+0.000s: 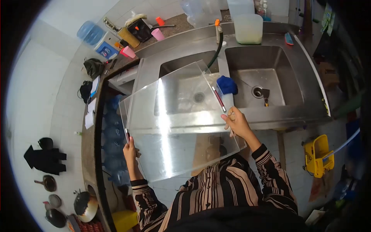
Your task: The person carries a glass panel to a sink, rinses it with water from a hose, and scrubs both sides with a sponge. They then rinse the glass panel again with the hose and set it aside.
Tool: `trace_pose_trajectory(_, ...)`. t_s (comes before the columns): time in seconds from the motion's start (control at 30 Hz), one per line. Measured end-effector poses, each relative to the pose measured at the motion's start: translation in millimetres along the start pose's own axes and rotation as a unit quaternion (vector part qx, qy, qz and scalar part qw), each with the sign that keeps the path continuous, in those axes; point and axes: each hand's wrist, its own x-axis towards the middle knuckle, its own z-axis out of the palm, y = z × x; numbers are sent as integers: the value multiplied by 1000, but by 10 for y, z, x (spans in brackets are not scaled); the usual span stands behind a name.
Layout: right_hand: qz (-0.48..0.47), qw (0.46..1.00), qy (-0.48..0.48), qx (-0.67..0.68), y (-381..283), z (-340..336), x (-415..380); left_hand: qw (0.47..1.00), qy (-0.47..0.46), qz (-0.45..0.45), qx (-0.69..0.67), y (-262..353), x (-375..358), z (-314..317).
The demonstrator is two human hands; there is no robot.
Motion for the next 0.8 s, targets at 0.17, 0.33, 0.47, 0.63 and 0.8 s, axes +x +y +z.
trace_pose_trajectory(0.17,-8,1000,27,-2,114,208,1013,999,-4,34,16,468,951,240)
trace_pose_trajectory(0.33,-39,999,0,-21,719,767,2070,979,99,69,164,418,1758,116)
trace_pose_trajectory(0.47,-67,995,70,-37,1122,1097,2593,955,156,105,229,684,2107,537)
trace_pose_trajectory(0.63,33,992,120,-19,1522,1336,3096,949,141,145,243,1016,2407,1105)
trace_pose_trajectory(0.8,156,981,115,5,1959,1403,3153,942,100,151,283,1129,2508,1512)
